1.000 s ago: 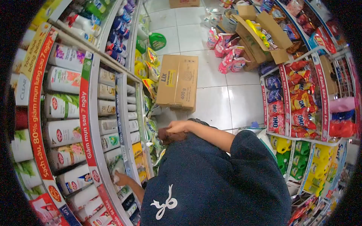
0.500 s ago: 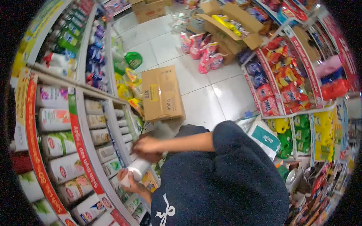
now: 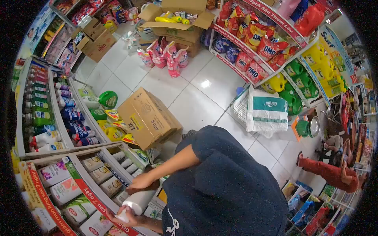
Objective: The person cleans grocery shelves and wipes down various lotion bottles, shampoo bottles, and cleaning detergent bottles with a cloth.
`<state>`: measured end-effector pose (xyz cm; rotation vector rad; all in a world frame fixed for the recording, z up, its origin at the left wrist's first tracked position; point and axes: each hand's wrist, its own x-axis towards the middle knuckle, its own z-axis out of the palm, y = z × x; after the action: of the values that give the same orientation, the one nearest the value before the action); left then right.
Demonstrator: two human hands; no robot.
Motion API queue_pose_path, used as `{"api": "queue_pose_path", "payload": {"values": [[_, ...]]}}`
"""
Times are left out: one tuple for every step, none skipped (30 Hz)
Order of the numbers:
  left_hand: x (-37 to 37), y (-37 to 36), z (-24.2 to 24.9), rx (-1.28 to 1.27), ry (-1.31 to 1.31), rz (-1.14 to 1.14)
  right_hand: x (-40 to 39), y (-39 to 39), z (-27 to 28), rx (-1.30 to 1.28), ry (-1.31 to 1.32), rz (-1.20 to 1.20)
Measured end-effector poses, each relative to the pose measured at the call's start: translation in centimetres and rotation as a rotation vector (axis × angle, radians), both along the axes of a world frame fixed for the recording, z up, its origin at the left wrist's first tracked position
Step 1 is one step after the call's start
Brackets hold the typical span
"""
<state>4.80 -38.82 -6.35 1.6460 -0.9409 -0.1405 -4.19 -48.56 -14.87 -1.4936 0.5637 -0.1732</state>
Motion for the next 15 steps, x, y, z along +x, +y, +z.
{"api": "queue_pose_path", "payload": {"values": [[-0.1, -0.2, -0.1, 0.006, 0.029, 0.009, 0.5, 0.6, 1.0, -0.059, -0.264, -0.075], [-0.2, -0.8, -0.3, -0.065, -0.041, -0.023, 0.5, 0.4, 3.0, -0.072, -0.319, -0.069], [-0.4, -1.1, -0.1, -0.089, -0.087, -0.017, 0.5, 0.2, 4.6, -0.084, -0.374, -0.052], [-0.7, -1.4, 0.1, -0.112, -0.134, -0.009, 0.8, 0.3, 4.8, -0.091, -0.417, -0.056], [-0.6, -1.0, 0.6, -0.088, -0.156, 0.028, 0.4, -0.2, 5.2, -0.147, -0.374, -0.033], [-0.3, -0.5, 1.2, -0.081, -0.131, 0.026, 0.5, -0.3, 4.8, -0.143, -0.353, -0.039], [-0.1, 0.1, 1.9, -0.075, -0.105, 0.025, 0.5, -0.4, 3.7, -0.142, -0.328, -0.047], [0.2, 0.6, 2.5, -0.069, -0.080, 0.023, -0.1, -1.0, 2.7, -0.146, -0.291, -0.014], [0.1, 0.5, 3.3, -0.095, -0.158, 0.032, -0.3, -1.4, 1.3, -0.154, -0.249, 0.017], [-0.1, 0.3, 4.1, -0.122, -0.236, 0.044, 0.6, -0.9, -1.4, -0.164, -0.138, -0.005], [-0.1, 0.3, 4.6, -0.129, -0.268, 0.038, 1.1, -0.2, -0.9, -0.244, -0.122, 0.031], [0.2, 0.6, 4.6, -0.124, -0.295, 0.043, 1.1, 0.2, 1.8, -0.163, -0.121, 0.061], [0.5, 0.9, 4.6, -0.118, -0.323, 0.048, 1.1, 0.7, 4.2, -0.078, -0.118, 0.088], [1.1, 1.7, 4.2, -0.099, -0.347, 0.070, 2.2, 1.9, 4.4, -0.192, -0.260, 0.045], [1.4, 2.1, 3.9, -0.106, -0.315, 0.123, 2.9, 2.2, 6.3, -0.268, -0.404, 0.035]]}}
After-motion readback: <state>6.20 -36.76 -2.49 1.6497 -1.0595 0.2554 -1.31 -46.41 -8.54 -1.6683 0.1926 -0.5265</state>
